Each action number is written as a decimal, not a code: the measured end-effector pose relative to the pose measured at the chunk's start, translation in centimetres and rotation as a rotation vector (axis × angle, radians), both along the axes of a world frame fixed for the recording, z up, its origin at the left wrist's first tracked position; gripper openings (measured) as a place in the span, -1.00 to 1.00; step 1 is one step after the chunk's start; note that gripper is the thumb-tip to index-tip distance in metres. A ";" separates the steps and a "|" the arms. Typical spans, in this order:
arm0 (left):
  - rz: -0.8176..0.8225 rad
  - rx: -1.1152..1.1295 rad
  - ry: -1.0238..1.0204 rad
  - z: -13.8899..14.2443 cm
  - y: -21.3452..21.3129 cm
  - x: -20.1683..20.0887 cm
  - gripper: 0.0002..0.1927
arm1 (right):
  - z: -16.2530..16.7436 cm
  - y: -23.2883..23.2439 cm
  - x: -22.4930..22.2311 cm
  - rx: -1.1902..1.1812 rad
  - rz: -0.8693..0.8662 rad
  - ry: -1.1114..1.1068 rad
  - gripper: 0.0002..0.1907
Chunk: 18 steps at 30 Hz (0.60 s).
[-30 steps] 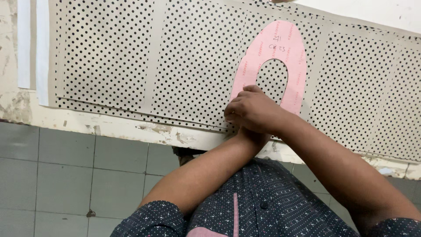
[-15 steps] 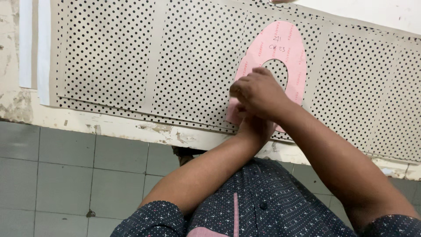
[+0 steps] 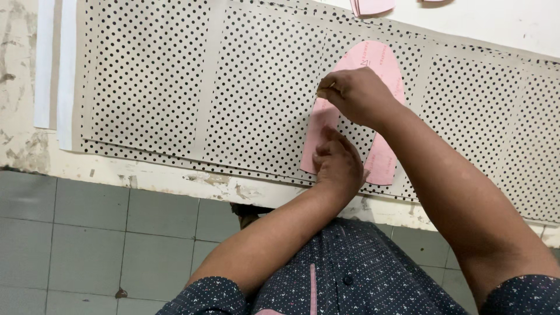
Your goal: The person places pink U-shaped pattern pieces onto a polka-dotted fabric laid on a worktable. They adjust the position of each piece multiple times, aligning it with the fabric pattern, then lift and reposition it. The task involves handling the pattern pieces and fabric without using any tools.
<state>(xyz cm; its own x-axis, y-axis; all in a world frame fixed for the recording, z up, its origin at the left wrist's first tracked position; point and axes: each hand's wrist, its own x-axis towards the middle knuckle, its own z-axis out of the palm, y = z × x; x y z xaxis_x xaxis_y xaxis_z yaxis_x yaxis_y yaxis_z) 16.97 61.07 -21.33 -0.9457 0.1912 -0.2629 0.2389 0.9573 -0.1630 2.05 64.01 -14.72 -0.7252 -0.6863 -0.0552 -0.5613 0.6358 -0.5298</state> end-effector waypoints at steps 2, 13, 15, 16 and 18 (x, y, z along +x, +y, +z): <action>-0.066 -0.042 -0.026 0.2 -0.2 0.0 0.06 | 0.0 0.1 -0.4 0.012 -0.015 0.018 -0.80; -0.132 -0.100 -0.048 1.2 -0.2 -0.6 -0.27 | -0.6 0.8 -3.0 0.064 -0.097 -0.001 -0.77; -0.104 -0.075 -0.060 1.5 -0.1 -0.6 -0.29 | -0.5 0.8 -3.3 0.047 -0.112 0.019 -0.78; -0.113 -0.085 -0.068 1.6 -0.1 -0.7 -0.29 | -0.5 0.8 -3.4 0.038 -0.119 0.029 -0.78; -0.130 -0.105 -0.086 1.8 -0.2 -0.9 -0.29 | -0.3 0.8 -3.5 0.072 -0.156 0.072 -0.78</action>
